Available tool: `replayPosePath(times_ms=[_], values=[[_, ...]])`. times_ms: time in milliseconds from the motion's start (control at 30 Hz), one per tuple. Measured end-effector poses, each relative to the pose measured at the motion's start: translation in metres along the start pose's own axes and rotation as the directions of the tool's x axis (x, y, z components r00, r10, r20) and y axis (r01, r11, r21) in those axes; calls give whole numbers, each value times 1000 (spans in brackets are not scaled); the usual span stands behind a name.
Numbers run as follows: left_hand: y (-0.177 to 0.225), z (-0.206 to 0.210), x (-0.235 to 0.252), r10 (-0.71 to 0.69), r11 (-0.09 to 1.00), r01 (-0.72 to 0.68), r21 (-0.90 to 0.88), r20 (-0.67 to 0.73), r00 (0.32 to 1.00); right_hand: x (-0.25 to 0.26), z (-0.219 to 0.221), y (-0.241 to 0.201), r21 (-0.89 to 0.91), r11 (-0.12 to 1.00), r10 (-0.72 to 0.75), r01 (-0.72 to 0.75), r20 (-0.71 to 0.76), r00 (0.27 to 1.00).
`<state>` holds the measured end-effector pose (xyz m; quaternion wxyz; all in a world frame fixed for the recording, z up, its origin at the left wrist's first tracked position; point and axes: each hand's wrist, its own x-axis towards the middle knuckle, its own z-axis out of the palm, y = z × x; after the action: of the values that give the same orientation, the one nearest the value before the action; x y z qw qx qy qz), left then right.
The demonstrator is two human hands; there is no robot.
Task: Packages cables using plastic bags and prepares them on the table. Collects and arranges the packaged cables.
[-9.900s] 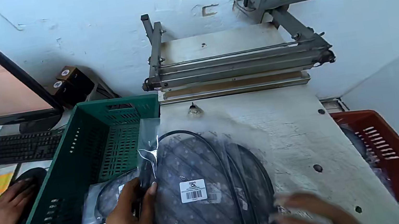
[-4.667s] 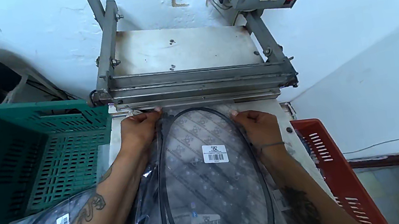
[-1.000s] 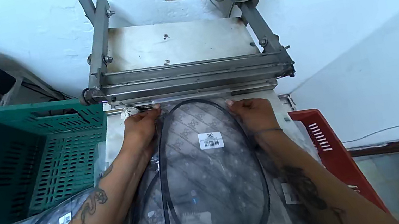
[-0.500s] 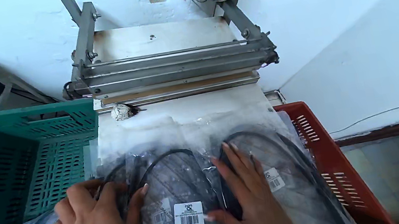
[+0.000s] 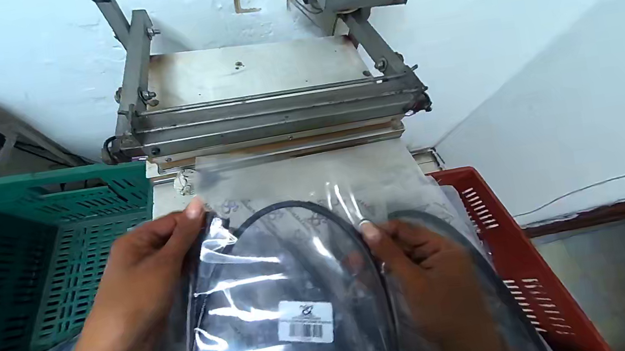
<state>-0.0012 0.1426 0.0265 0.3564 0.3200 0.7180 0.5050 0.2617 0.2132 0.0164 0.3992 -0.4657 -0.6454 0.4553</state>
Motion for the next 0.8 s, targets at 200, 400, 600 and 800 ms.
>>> replayPosePath(times_ms=[200,400,600,800], values=[[-2,24,72,-42,990,24,142,123,991,92,-7,22,-299,938,173,-178,-44,984],[-19,50,95,-234,971,232,-53,-36,972,123,6,44,-361,891,260,-275,-90,961],[-23,54,100,-218,975,211,-73,-105,970,131,11,46,-270,903,320,-333,-90,943],[-27,54,99,-195,980,187,-68,-129,972,131,12,43,-312,889,331,-334,-64,942]])
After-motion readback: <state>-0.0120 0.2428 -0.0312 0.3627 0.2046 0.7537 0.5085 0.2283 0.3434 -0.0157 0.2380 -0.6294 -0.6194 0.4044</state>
